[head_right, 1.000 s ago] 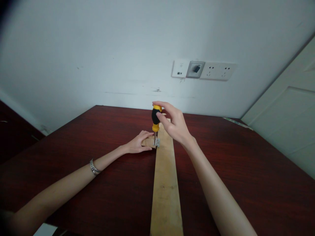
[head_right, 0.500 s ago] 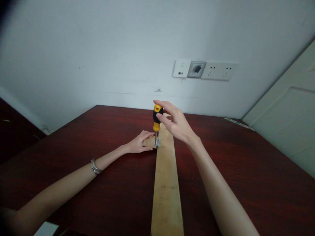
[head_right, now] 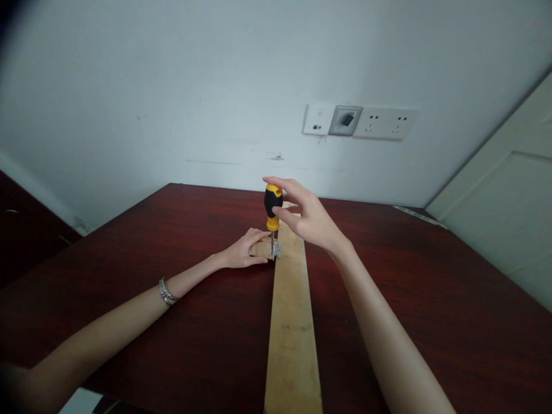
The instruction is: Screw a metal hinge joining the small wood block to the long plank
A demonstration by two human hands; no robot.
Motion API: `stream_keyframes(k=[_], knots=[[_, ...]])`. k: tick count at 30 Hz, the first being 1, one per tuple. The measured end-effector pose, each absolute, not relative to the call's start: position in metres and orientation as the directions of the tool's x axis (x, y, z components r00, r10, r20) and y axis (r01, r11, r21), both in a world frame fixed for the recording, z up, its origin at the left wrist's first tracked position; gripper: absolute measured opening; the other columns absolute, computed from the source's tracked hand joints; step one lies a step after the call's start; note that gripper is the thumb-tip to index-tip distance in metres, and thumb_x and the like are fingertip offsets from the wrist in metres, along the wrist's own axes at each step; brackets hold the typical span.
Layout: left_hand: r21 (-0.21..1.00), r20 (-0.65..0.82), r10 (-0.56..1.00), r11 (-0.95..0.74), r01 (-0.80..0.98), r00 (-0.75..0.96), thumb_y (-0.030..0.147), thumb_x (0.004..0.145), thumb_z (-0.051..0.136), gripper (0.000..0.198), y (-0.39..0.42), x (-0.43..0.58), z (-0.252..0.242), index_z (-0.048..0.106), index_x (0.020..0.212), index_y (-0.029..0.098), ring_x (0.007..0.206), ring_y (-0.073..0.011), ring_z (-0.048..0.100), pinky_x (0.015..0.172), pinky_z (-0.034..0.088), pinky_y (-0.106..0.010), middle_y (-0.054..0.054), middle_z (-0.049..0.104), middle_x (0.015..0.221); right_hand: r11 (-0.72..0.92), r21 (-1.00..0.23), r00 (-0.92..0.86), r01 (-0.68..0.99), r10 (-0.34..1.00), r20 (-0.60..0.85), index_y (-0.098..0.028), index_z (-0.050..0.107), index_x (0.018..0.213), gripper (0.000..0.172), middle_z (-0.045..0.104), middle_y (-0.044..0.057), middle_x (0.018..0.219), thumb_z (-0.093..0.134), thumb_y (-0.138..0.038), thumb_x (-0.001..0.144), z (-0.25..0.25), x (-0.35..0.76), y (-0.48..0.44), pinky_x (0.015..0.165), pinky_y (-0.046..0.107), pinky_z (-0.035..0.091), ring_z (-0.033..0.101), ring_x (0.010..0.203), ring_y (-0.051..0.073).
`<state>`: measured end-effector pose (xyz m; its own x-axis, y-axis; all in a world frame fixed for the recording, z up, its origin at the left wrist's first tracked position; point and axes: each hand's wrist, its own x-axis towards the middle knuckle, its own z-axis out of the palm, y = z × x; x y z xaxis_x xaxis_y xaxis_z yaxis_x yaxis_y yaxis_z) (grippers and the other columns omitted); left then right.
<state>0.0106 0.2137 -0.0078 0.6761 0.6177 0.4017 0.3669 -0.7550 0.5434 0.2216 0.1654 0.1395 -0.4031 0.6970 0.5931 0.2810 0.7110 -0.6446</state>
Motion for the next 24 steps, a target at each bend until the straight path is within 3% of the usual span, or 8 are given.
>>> stream_keyframes(k=[4,12,19,24], knots=[[0.546,0.391,0.624,-0.749,0.375,0.677,0.044,0.074,0.070,0.075,0.2132,0.0107,-0.0069,0.038,0.138,0.021,0.109,-0.0275,0.043,0.095,0.037,-0.049,-0.013,0.049,0.118,0.717,-0.635,-0.396,0.287,0.693,0.603,-0.032,0.051,0.128,0.047,0.055,0.004,0.127,0.060,-0.026,0.082,0.1393,0.2228,0.1664,0.086,0.044,0.056,0.059,0.104,0.022],[0.546,0.401,0.619,-0.753,0.366,0.675,0.042,0.074,0.071,0.075,0.2147,0.0102,-0.0095,0.038,0.137,0.019,0.109,-0.0268,0.043,0.098,0.036,-0.049,-0.013,0.049,0.118,0.757,-0.540,-0.331,0.368,0.649,0.685,-0.030,0.061,0.112,0.043,0.055,0.004,0.104,0.072,-0.041,0.072,0.1370,0.2171,0.1705,0.074,0.038,0.059,0.057,0.095,0.021],[0.546,0.410,0.617,-0.756,0.362,0.671,0.042,0.074,0.071,0.075,0.2153,0.0103,-0.0113,0.037,0.138,0.021,0.109,-0.0276,0.043,0.097,0.036,-0.050,-0.013,0.050,0.120,0.760,-0.526,-0.310,0.382,0.642,0.702,-0.029,0.061,0.111,0.044,0.053,0.004,0.101,0.072,-0.044,0.071,0.1379,0.2157,0.1665,0.066,0.033,0.060,0.057,0.091,0.020],[0.543,0.412,0.615,-0.759,0.361,0.673,0.041,0.073,0.071,0.076,0.2144,0.0103,-0.0103,0.036,0.139,0.021,0.108,-0.0274,0.044,0.097,0.037,-0.050,-0.013,0.050,0.119,0.761,-0.514,-0.300,0.396,0.636,0.711,-0.030,0.062,0.114,0.041,0.054,0.004,0.099,0.070,-0.041,0.075,0.1383,0.2154,0.1661,0.068,0.034,0.060,0.057,0.089,0.019]])
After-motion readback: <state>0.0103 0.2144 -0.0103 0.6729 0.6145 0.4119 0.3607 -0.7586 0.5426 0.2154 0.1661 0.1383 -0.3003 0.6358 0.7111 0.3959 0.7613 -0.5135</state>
